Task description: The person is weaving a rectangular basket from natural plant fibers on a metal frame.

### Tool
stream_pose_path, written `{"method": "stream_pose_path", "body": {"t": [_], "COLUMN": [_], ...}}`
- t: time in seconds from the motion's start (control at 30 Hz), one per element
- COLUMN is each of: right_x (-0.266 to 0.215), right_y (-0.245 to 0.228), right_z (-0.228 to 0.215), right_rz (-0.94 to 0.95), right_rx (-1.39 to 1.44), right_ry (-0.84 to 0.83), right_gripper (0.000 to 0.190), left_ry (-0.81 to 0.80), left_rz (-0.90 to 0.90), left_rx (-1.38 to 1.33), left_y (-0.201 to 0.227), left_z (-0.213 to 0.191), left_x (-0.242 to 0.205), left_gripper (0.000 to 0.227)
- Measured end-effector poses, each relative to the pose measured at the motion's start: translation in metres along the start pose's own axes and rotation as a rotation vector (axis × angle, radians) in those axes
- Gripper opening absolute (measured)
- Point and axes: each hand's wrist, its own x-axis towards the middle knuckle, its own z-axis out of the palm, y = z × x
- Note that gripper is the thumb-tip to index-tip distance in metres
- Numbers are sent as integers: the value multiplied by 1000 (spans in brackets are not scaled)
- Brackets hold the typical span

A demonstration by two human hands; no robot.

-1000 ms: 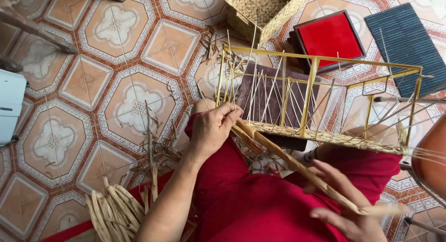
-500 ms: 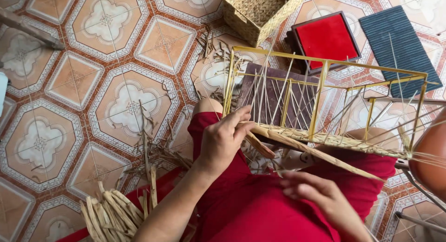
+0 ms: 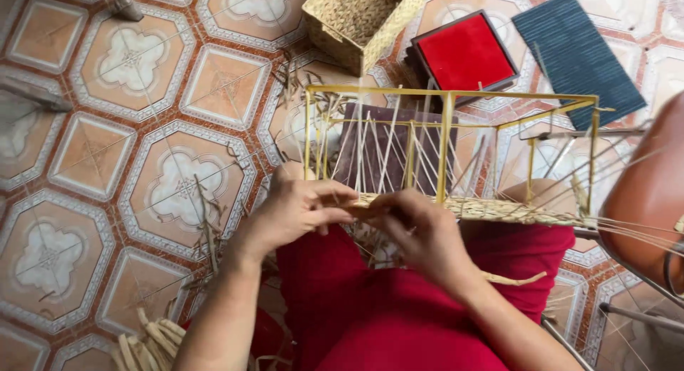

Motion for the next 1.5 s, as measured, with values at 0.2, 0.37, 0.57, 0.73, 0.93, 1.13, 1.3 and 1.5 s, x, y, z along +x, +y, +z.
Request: {"method": "stream_pose_path", "body": {"t": [0.2,0.37,0.57,0.73,0.93,1.13,1.3,1.5], "right_x": [6,16,31,12,20,21,23,15], "right_y": [6,-11,-13,31,20,16,9,4], "right_z": [-9,-1,14,23,17,18,14,11], "right_rz": [315,328,13,-46,205,171,31,-124], "right_rx": [576,270,-313,-16,381,-39,-207,-273], "right_ry": [-14,-70,-105,20,88,184,202,168], "right_gripper": [33,41,48,15,37,18,25,30], "left_ry": [203,225,-23,-121,-45,111,421,568], "left_rz": [68,110,11,-172,-194,6,50,228], "left_rx": [297,175,-103,-216,120,-69,-204,16], "left_y": [-5,-10,-14,-21,-2,-7,-14,-8], "left_z": [29,23,7,2,22,18,39,71], "left_x": [-4,-10,-7,12,30,15,-9,-1], "left_gripper": [13,13,12,10,9,18,23,17]}}
